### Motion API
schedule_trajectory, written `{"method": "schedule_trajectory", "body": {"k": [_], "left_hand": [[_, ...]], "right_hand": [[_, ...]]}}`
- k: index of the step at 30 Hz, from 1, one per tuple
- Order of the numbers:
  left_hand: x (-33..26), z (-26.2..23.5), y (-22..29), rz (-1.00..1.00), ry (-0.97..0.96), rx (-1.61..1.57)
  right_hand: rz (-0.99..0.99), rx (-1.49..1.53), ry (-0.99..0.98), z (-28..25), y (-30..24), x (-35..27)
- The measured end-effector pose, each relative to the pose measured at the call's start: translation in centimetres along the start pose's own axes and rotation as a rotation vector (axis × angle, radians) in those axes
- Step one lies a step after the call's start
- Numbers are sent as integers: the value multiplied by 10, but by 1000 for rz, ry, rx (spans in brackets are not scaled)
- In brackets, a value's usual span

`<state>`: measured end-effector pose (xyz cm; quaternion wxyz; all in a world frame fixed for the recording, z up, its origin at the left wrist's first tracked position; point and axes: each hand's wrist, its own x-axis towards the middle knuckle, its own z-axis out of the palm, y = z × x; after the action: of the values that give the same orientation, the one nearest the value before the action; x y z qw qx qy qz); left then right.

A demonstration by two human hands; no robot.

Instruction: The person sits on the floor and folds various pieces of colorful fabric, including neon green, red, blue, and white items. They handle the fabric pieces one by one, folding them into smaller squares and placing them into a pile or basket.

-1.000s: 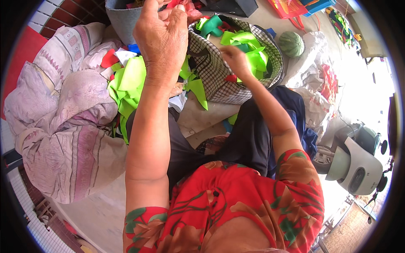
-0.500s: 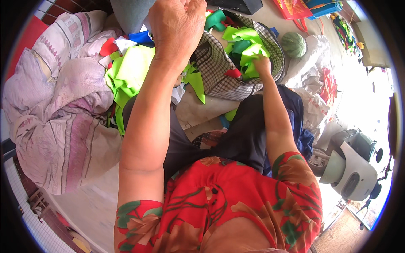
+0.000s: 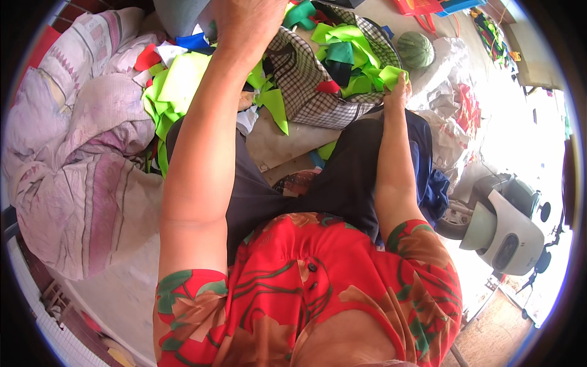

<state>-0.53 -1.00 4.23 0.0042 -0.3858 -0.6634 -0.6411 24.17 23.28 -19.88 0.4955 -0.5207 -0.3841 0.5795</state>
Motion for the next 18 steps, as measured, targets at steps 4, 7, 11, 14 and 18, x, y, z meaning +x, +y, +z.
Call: {"method": "schedule_trajectory", "body": {"k": [4, 7, 11, 14, 18], "left_hand": [[-1, 4, -4, -36, 4, 147], [1, 3, -9, 39, 89, 243], [3, -9, -6, 2, 80, 176], [5, -10, -1, -96, 71, -7], [8, -6, -7, 30, 33, 85]], "right_hand": [[-6, -14, -71, -17, -2, 2], [-17, -29, -147, -28, -14, 8], [-31, -190, -181, -32, -50, -20], [-113, -308, -226, -47, -46, -12], [-188, -323, -182, -27, -49, -24]]}}
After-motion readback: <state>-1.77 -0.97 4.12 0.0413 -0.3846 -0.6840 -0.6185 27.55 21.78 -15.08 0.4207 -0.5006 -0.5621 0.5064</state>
